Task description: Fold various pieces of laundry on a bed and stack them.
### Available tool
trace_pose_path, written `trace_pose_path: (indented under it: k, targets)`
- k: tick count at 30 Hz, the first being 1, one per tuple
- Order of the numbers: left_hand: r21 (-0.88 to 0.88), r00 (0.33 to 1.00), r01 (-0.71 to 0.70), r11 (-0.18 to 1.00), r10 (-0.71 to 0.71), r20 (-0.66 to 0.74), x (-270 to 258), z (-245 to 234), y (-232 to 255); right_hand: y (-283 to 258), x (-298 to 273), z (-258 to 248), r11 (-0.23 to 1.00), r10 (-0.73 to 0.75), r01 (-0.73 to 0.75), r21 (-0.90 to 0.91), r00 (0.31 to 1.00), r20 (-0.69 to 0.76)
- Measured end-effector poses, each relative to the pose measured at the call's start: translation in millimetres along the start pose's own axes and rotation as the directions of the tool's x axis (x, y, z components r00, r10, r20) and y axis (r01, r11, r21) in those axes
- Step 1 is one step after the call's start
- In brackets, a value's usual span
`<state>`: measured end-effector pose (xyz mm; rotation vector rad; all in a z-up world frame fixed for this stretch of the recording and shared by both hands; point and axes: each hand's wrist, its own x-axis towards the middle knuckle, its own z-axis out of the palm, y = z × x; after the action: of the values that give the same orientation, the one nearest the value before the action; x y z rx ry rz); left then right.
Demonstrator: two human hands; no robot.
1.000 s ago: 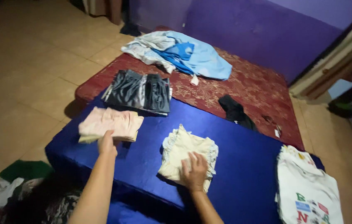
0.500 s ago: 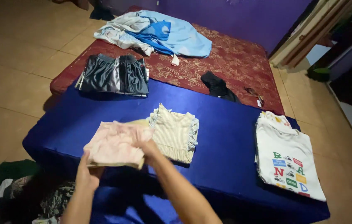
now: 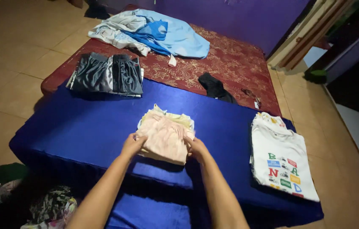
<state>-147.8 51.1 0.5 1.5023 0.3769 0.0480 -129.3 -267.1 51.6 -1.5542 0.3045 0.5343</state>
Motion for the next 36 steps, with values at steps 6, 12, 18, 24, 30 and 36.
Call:
trace_pose_path:
  k: [6, 12, 18, 24, 30, 36]
  targets:
    - [0.516, 0.981, -0.160, 0.842, 0.192, -0.009, 2, 14, 9, 9, 1, -1, 0.960, -0.266, 0.278, 0.033, 0.941, -0.210]
    - [0.735, 0.990, -0.045, 0.676, 0.130, -0.059, -77, 25, 89, 7, -12, 2, 0.879, -0.411, 0.265, -0.397, 0.842, -0.348]
    - [0.772, 0.524, -0.636, 0.013, 0.741, 0.420, -88, 67, 106, -23, -58, 62, 0.232, -0.949, 0.381, -0.895, 0.290, -0.123]
    - [0.893, 0.872, -0.445, 0.068, 0.260, 0.415, -64, 72, 119, -22, -29, 98, 0.078, -0.774, 0.313, -0.946, 0.617, 0.141]
    - [0.915, 0.940, -0.341, 0.216, 0.058, 0.336, -36, 68, 97, -46, -24, 103, 0.242, -0.658, 0.266, -0.933, 0.752, 0.044]
    - [0.824, 0.871, -0.387, 0.414, 0.459, 0.178, -31, 49, 45, -17, -5, 68, 0.398, -0.754, 0.085, -0.913, 0.598, -0.273]
